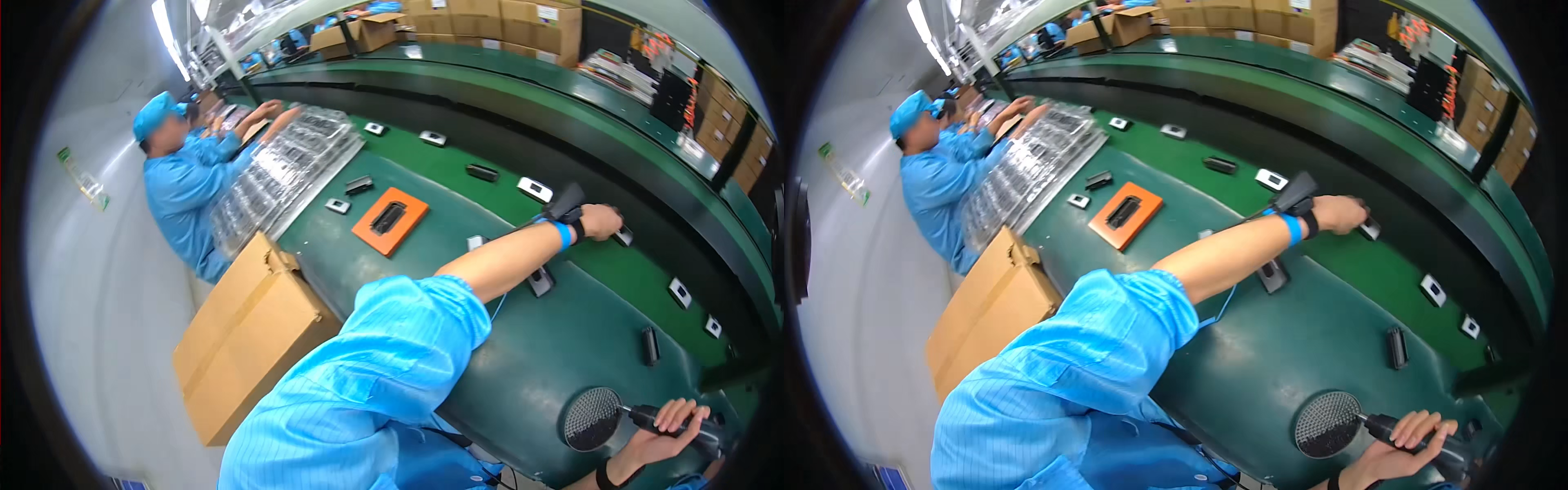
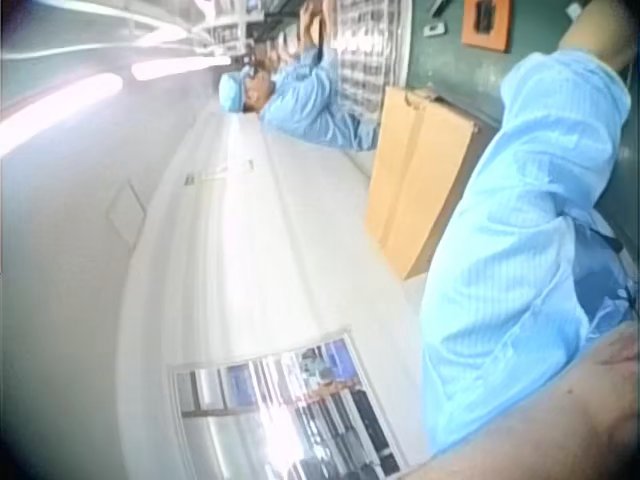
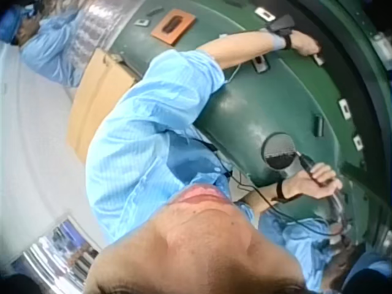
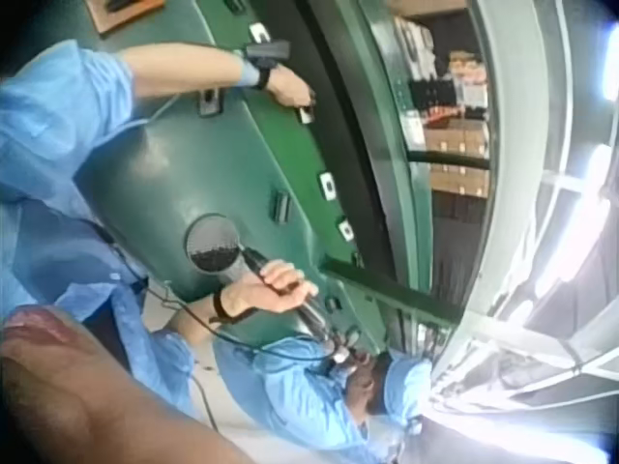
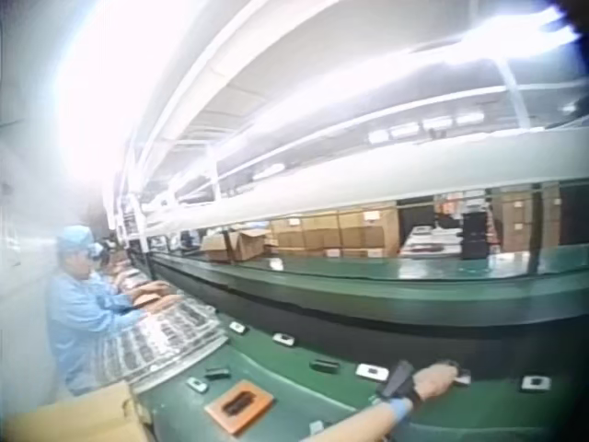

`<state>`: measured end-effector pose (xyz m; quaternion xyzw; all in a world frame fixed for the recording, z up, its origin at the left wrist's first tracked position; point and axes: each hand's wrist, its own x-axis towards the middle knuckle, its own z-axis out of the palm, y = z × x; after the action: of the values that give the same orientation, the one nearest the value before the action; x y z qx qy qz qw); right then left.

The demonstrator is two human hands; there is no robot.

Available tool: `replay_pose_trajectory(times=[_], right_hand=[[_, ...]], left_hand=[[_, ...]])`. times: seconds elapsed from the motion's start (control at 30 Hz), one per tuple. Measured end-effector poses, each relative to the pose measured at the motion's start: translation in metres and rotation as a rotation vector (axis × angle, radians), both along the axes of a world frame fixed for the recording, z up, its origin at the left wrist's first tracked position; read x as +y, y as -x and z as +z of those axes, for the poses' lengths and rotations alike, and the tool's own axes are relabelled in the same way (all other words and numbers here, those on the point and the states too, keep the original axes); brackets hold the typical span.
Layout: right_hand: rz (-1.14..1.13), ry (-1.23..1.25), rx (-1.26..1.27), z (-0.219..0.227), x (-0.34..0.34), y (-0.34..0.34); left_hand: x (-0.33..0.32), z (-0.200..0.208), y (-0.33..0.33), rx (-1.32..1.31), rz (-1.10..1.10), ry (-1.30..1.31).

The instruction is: The person picks up plastic housings from a conveyor belt and uses an electric screwdriver to drive screws into the components.

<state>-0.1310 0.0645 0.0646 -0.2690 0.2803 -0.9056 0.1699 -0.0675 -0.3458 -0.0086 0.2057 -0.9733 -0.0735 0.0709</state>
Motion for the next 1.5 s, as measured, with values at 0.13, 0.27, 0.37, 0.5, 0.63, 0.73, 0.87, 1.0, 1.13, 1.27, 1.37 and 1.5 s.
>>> replay_pose_trajectory(times=[0.13,0.27,0.37,0.5,0.63,0.73,0.87,1.0,1.13,1.27,1.37,1.5], right_hand=[[0.013,-0.001,0.031,-0.006,0.007,0.017],[0.007,-0.117,-0.066,0.015,-0.005,-0.002],[-0.066,-0.142,-0.064,0.025,-0.018,-0.017],[-0.127,-0.143,-0.006,0.026,-0.016,-0.016],[-0.153,-0.145,0.024,0.033,-0.01,-0.024],[0.025,-0.06,0.122,0.044,-0.003,-0.032],[0.084,0.031,0.477,0.069,0.016,0.006],[0.049,0.065,0.687,0.091,0.025,0.025],[0.151,-0.062,0.915,0.084,-0.006,0.006],[0.077,-0.206,0.631,0.046,-0.005,0.009],[0.156,-0.224,0.548,0.017,-0.007,0.014],[0.172,-0.299,0.457,-0.001,-0.017,0.006]], left_hand=[[0.0,0.026,0.019,-0.077,0.069,-0.08],[-0.012,0.015,0.026,0.102,-0.103,-0.02],[-0.008,-0.006,0.034,0.153,0.083,0.039],[0.024,-0.004,0.06,0.105,0.096,0.357],[0.059,0.009,0.031,0.13,0.013,0.531],[0.065,-0.018,0.03,0.113,0.062,0.746],[0.091,0.013,0.015,0.248,-0.27,0.647],[0.13,0.085,-0.098,0.259,-0.612,0.393],[0.183,0.033,-0.147,0.115,-0.616,0.429],[0.22,0.022,-0.152,0.163,-0.595,0.314],[0.237,0.024,-0.162,0.083,-0.479,0.167],[0.245,0.016,-0.169,0.056,-0.394,-0.03]])
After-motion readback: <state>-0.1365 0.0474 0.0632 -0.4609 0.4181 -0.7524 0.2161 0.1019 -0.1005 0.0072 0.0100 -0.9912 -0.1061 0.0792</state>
